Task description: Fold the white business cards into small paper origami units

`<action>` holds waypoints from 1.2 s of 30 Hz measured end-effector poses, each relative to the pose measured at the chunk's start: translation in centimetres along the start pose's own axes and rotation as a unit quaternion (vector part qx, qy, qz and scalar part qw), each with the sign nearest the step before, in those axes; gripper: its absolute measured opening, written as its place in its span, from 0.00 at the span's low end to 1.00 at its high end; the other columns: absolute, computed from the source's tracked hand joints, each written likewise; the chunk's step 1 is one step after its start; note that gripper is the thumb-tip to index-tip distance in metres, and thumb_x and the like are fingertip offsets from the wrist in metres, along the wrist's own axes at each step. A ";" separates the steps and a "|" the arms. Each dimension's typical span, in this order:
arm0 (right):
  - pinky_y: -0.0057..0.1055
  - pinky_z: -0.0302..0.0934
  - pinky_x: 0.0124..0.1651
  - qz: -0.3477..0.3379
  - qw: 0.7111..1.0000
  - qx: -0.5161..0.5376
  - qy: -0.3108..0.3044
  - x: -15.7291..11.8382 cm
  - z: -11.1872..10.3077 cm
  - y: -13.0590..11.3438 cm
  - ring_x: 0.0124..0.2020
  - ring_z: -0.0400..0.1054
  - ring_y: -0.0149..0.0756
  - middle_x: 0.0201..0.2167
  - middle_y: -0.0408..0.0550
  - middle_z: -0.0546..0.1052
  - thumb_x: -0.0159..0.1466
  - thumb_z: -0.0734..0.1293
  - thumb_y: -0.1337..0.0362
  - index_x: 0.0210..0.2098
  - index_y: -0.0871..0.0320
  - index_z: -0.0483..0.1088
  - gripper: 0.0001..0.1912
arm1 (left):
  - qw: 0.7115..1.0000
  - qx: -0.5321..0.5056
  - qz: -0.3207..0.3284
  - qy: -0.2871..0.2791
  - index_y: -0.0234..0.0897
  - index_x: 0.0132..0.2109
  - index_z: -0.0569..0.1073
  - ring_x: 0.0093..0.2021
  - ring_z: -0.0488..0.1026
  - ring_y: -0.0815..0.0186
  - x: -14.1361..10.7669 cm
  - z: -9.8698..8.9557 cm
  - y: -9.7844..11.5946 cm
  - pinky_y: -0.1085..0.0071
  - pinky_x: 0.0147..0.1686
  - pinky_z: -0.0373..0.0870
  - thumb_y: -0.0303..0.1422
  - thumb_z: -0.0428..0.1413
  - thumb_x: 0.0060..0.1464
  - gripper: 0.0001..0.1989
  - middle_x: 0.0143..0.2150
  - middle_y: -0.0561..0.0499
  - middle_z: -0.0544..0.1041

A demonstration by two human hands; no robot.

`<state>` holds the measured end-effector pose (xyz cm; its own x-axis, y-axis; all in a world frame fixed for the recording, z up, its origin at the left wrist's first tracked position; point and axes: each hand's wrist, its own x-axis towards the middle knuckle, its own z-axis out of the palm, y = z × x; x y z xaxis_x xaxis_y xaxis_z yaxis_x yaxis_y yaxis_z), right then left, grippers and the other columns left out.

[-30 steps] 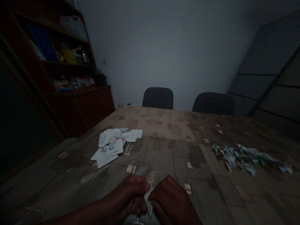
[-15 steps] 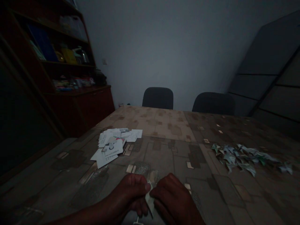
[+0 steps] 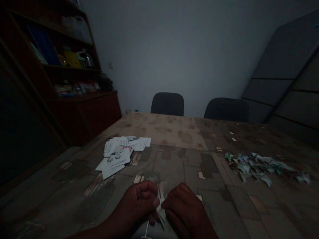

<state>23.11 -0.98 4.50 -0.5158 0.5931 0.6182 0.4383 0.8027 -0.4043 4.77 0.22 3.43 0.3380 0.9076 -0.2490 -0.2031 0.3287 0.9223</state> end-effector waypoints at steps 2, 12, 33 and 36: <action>0.29 0.63 0.31 0.018 1.000 0.010 0.008 0.0 0.0 -0.1 0.29 0.69 0.35 0.26 0.48 0.75 0.72 0.57 0.62 0.35 0.58 0.71 0.15 | 0.999 0.014 0.032 0.005 0.36 0.36 0.67 0.17 0.69 0.72 -0.3 0.1 0.3 0.77 0.19 0.64 0.30 0.60 0.44 0.11 0.21 0.59 0.71; 0.28 0.65 0.31 0.090 0.995 0.036 0.011 0.4 -0.6 -0.9 0.29 0.72 0.35 0.27 0.46 0.76 0.68 0.59 0.69 0.33 0.56 0.71 0.10 | 0.979 0.167 0.115 -0.022 0.33 0.29 0.73 0.23 0.67 0.72 -0.9 0.2 0.9 0.77 0.24 0.62 0.23 0.57 0.42 0.04 0.22 0.56 0.70; 0.27 0.61 0.31 0.297 0.939 0.170 0.031 -0.5 1.5 -0.8 0.28 0.68 0.34 0.25 0.41 0.71 0.60 0.65 0.64 0.28 0.56 0.68 0.05 | 0.957 0.230 0.178 0.015 0.36 0.27 0.68 0.21 0.69 0.70 -0.6 -0.3 -0.4 0.78 0.21 0.62 0.24 0.56 0.45 0.04 0.20 0.56 0.70; 0.26 0.61 0.30 0.329 0.928 0.167 0.049 -0.4 1.6 -1.1 0.26 0.67 0.34 0.23 0.40 0.70 0.59 0.66 0.63 0.28 0.55 0.67 0.05 | 0.968 0.207 0.140 0.010 0.36 0.27 0.67 0.21 0.71 0.69 -0.6 -0.4 -0.4 0.76 0.22 0.64 0.26 0.57 0.47 0.05 0.21 0.55 0.71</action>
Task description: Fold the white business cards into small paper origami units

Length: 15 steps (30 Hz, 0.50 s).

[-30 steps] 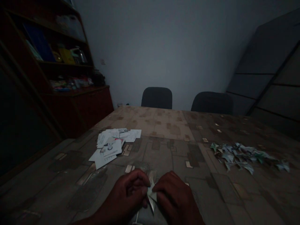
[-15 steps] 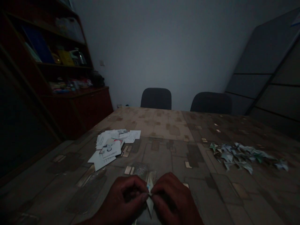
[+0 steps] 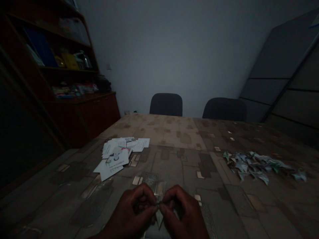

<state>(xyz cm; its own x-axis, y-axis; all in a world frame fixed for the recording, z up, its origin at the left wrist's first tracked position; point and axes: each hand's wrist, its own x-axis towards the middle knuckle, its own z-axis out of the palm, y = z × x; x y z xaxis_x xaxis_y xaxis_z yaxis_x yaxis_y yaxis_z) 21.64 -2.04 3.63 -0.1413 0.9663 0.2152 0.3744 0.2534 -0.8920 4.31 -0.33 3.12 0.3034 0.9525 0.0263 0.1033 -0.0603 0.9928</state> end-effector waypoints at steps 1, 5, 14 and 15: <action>0.26 0.60 0.29 0.008 1.000 0.004 0.009 0.0 0.1 -0.2 0.26 0.67 0.34 0.23 0.40 0.70 0.59 0.67 0.63 0.28 0.55 0.68 0.05 | 1.000 -0.016 -0.012 0.002 0.36 0.28 0.67 0.21 0.71 0.69 0.0 0.0 0.0 0.75 0.22 0.65 0.26 0.57 0.47 0.05 0.21 0.56 0.71; 0.26 0.59 0.28 0.048 0.996 0.050 0.054 0.2 0.5 -0.7 0.26 0.66 0.33 0.23 0.38 0.69 0.57 0.68 0.59 0.30 0.54 0.68 0.06 | 0.993 -0.099 -0.068 0.000 0.36 0.37 0.68 0.21 0.71 0.69 0.3 0.3 0.0 0.74 0.23 0.66 0.26 0.58 0.45 0.09 0.23 0.57 0.73; 0.26 0.53 0.26 0.068 0.996 0.056 -0.029 0.2 0.6 0.7 0.24 0.58 0.32 0.21 0.38 0.64 0.61 0.65 0.54 0.27 0.56 0.64 0.12 | 0.986 -0.106 -0.117 -0.045 0.35 0.29 0.69 0.18 0.70 0.70 0.4 0.3 -0.3 0.76 0.20 0.61 0.37 0.58 0.49 0.10 0.17 0.56 0.71; 0.26 0.52 0.26 0.058 0.997 0.037 -0.044 0.2 0.5 0.9 0.24 0.57 0.32 0.21 0.38 0.63 0.62 0.63 0.54 0.26 0.56 0.63 0.14 | 0.987 -0.102 -0.113 -0.048 0.35 0.29 0.68 0.18 0.70 0.71 0.3 0.2 -0.4 0.77 0.20 0.61 0.38 0.58 0.49 0.10 0.17 0.56 0.71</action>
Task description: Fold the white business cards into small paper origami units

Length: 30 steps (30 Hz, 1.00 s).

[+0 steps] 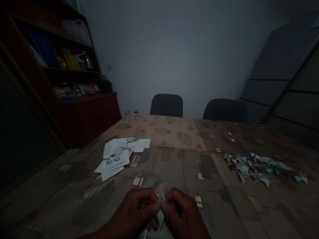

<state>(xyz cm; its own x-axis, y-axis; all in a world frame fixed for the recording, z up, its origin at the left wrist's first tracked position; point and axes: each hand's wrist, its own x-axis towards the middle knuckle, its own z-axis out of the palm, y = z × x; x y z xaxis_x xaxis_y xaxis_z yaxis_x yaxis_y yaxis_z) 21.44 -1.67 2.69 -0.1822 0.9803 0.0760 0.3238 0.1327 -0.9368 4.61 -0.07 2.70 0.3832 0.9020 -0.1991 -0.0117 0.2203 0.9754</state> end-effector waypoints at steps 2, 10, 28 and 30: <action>0.26 0.51 0.27 -0.011 1.000 -0.024 -0.015 0.0 0.0 0.3 0.24 0.56 0.31 0.21 0.38 0.62 0.64 0.61 0.52 0.24 0.56 0.62 0.17 | 1.000 0.005 0.008 -0.007 0.35 0.29 0.68 0.18 0.69 0.71 0.0 -0.1 -0.4 0.77 0.19 0.60 0.39 0.58 0.49 0.11 0.17 0.57 0.70; 0.25 0.52 0.26 0.027 0.998 0.051 -0.017 0.3 0.6 1.3 0.23 0.54 0.30 0.21 0.36 0.58 0.63 0.62 0.46 0.24 0.55 0.59 0.21 | 0.998 -0.051 -0.019 -0.015 0.36 0.29 0.64 0.15 0.67 0.72 0.6 -0.1 -1.1 0.79 0.15 0.58 0.47 0.61 0.44 0.20 0.17 0.55 0.72; 0.24 0.47 0.23 0.065 0.991 0.114 -0.025 0.8 0.7 1.8 0.22 0.51 0.29 0.19 0.36 0.58 0.56 0.67 0.38 0.25 0.55 0.61 0.26 | 0.997 -0.070 0.022 0.005 0.37 0.27 0.64 0.13 0.66 0.73 1.7 -0.3 -2.7 0.80 0.13 0.55 0.55 0.63 0.39 0.26 0.15 0.56 0.71; 0.24 0.48 0.23 0.062 0.990 0.127 -0.025 0.8 0.8 1.8 0.22 0.51 0.29 0.19 0.36 0.59 0.56 0.67 0.40 0.25 0.56 0.61 0.25 | 0.997 -0.070 0.022 0.003 0.37 0.27 0.64 0.13 0.66 0.73 1.8 -0.3 -2.9 0.80 0.13 0.55 0.54 0.63 0.40 0.26 0.15 0.55 0.71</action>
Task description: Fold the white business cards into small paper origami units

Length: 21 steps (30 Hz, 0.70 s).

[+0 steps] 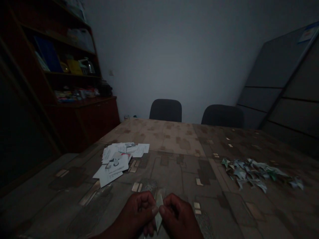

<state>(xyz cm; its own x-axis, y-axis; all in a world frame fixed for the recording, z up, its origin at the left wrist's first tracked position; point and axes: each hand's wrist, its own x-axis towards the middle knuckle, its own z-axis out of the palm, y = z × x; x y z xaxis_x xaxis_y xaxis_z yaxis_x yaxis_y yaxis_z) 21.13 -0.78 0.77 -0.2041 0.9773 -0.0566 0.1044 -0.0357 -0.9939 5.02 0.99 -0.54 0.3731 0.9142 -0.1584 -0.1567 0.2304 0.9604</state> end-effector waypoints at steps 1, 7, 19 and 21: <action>0.24 0.48 0.22 0.003 1.000 0.015 -0.002 0.0 0.1 -0.1 0.21 0.51 0.28 0.19 0.36 0.59 0.56 0.67 0.40 0.25 0.56 0.61 0.25 | 1.000 -0.010 0.004 -0.012 0.37 0.27 0.64 0.13 0.66 0.73 0.1 -0.1 0.0 0.80 0.13 0.56 0.54 0.63 0.41 0.25 0.15 0.55 0.72; 0.24 0.51 0.24 0.020 0.999 0.029 0.021 0.2 0.3 -1.0 0.18 0.55 0.28 0.16 0.36 0.63 0.55 0.67 0.39 0.24 0.57 0.63 0.26 | 0.996 -0.071 0.019 -0.058 0.36 0.28 0.65 0.14 0.67 0.72 0.7 -0.2 -0.2 0.79 0.14 0.58 0.53 0.64 0.42 0.25 0.17 0.52 0.74; 0.25 0.60 0.27 -0.291 0.885 -0.334 0.140 -0.3 -1.2 -1.1 0.23 0.68 0.32 0.21 0.42 0.71 0.63 0.65 0.67 0.25 0.56 0.67 0.09 | 0.997 0.014 0.038 0.058 0.32 0.32 0.73 0.20 0.72 0.68 -0.5 0.5 1.1 0.76 0.20 0.63 0.43 0.64 0.45 0.17 0.23 0.51 0.75; 0.25 0.61 0.28 -0.340 0.856 -0.372 0.117 -0.3 -1.3 -1.1 0.24 0.68 0.32 0.22 0.43 0.72 0.64 0.64 0.70 0.27 0.56 0.67 0.09 | 0.998 0.001 0.035 0.048 0.31 0.34 0.75 0.22 0.73 0.67 -0.7 0.7 0.9 0.75 0.21 0.64 0.44 0.65 0.44 0.19 0.23 0.51 0.75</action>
<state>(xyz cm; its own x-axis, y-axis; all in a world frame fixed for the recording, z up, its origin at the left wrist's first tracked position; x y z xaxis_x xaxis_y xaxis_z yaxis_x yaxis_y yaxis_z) 22.38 -0.72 1.97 -0.2724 0.7372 0.6183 0.6475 0.6158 -0.4489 5.26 0.35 0.58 0.2714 0.9559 -0.1120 -0.1771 0.1640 0.9704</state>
